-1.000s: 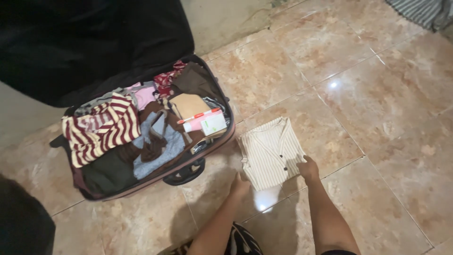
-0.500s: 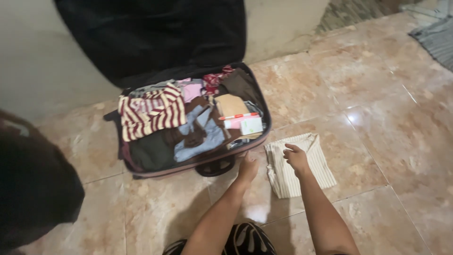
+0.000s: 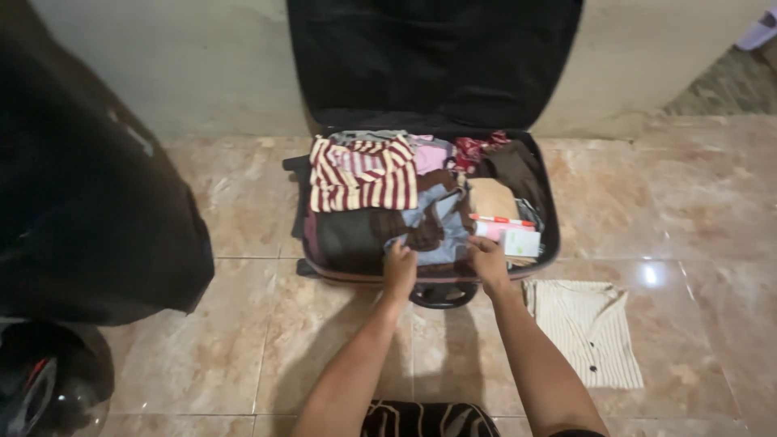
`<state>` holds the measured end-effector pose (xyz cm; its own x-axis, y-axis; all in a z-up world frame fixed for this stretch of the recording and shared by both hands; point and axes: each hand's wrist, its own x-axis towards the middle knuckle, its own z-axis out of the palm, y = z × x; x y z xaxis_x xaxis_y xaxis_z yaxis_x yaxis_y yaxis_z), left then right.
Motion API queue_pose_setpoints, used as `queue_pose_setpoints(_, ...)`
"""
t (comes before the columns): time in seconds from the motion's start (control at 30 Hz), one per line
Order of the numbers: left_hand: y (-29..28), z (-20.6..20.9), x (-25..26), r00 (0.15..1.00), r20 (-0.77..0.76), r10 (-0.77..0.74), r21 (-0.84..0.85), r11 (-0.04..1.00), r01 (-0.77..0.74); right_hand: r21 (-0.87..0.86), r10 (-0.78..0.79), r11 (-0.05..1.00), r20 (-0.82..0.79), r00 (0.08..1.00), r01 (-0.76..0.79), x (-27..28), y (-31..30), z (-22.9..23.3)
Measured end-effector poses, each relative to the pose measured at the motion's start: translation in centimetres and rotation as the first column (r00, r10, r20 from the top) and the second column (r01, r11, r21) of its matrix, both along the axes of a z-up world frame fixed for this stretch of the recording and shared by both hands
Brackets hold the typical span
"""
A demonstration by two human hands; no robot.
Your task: Opening a suitcase on the floor and taking out clothes.
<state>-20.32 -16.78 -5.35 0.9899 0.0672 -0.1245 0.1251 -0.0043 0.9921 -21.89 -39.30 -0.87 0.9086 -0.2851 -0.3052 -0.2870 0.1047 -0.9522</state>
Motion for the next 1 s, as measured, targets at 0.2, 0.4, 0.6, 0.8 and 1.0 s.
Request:
queue_pose_setpoints(0.2,6.6,3.1,4.6,0.962,0.062,0.265,0.104,0.957,-0.271,-0.025,0.055,0.998,0.084,0.995,-0.053,5.3,7.2,2.2)
queue_pose_setpoints(0.4,9.7,5.5,7.4,0.955,-0.081,0.286,0.202,0.943,-0.265,0.12,0.135,0.986,-0.153,0.979,-0.118,8.6,13.3,7.5)
queue_pose_setpoints(0.6,10.9,7.6,8.9,0.962,-0.148,0.228,0.032,0.974,-0.226,0.36,0.159,0.93,-0.233,0.959,-0.067,11.9,15.5,6.5)
queue_pose_setpoints(0.8,12.0,9.7,10.6,0.906,-0.424,-0.013,-0.223,0.971,-0.09,0.332,-0.046,0.941,-0.06,0.997,0.064,14.2,16.2,2.4)
queue_pose_setpoints(1.0,11.8,12.0,11.2,0.911,-0.401,0.091,-0.234,0.952,-0.198,0.296,-0.221,0.937,0.093,0.971,0.185,15.4,18.6,8.2)
